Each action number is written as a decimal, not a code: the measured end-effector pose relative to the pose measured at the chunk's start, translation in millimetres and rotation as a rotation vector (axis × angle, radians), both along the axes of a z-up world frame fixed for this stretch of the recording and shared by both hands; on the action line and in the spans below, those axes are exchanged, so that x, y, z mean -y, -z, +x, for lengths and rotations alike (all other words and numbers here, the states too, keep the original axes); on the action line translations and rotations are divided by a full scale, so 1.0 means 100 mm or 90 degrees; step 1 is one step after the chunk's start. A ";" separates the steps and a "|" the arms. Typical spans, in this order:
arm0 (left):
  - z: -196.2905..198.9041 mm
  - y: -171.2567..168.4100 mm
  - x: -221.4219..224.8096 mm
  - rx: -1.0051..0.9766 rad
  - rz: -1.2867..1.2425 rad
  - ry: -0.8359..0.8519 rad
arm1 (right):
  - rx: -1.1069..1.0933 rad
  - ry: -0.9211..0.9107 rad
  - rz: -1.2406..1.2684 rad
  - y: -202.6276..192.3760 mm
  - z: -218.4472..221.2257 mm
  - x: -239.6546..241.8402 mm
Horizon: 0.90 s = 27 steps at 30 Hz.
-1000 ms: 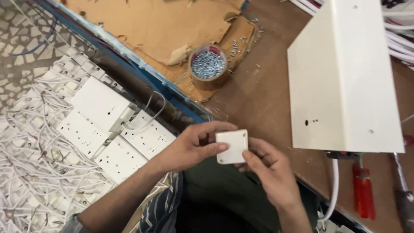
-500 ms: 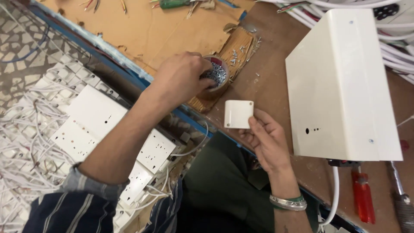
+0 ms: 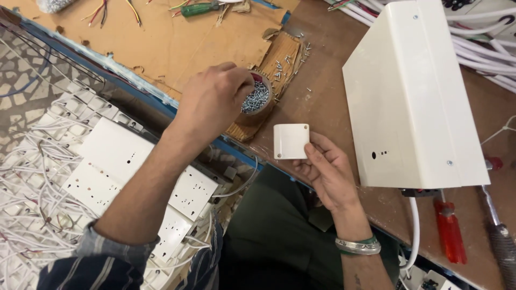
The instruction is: Assembling white electrical boxes, attaching covers and managing wires using a screwdriver.
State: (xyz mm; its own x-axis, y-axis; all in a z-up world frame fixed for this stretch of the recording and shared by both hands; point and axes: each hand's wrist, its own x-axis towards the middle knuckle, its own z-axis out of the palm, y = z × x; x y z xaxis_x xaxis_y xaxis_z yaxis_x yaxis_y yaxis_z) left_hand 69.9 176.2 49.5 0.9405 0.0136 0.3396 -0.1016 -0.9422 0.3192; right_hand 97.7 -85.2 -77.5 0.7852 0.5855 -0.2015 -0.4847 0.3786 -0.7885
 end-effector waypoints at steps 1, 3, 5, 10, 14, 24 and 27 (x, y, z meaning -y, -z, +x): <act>-0.05 -0.03 0.03 0.070 -0.049 0.019 | -0.003 0.007 0.013 0.00 0.00 0.01; -0.15 -0.08 0.17 0.093 -0.129 0.045 | -0.001 0.016 0.022 0.00 -0.01 0.01; -0.23 -0.07 0.35 0.116 -0.208 0.074 | 0.002 0.026 0.032 0.06 -0.01 0.03; -0.29 0.22 0.84 -0.008 -0.499 0.117 | 0.001 0.084 0.068 0.10 -0.02 0.13; -0.17 0.50 1.04 0.081 -0.481 0.159 | 0.016 0.084 0.066 0.07 -0.03 0.26; -0.08 0.74 1.12 0.001 -0.778 0.060 | 0.029 0.056 0.075 0.12 -0.07 0.32; -0.11 0.56 1.08 0.074 -0.631 0.104 | 0.040 0.048 0.073 0.13 -0.06 0.33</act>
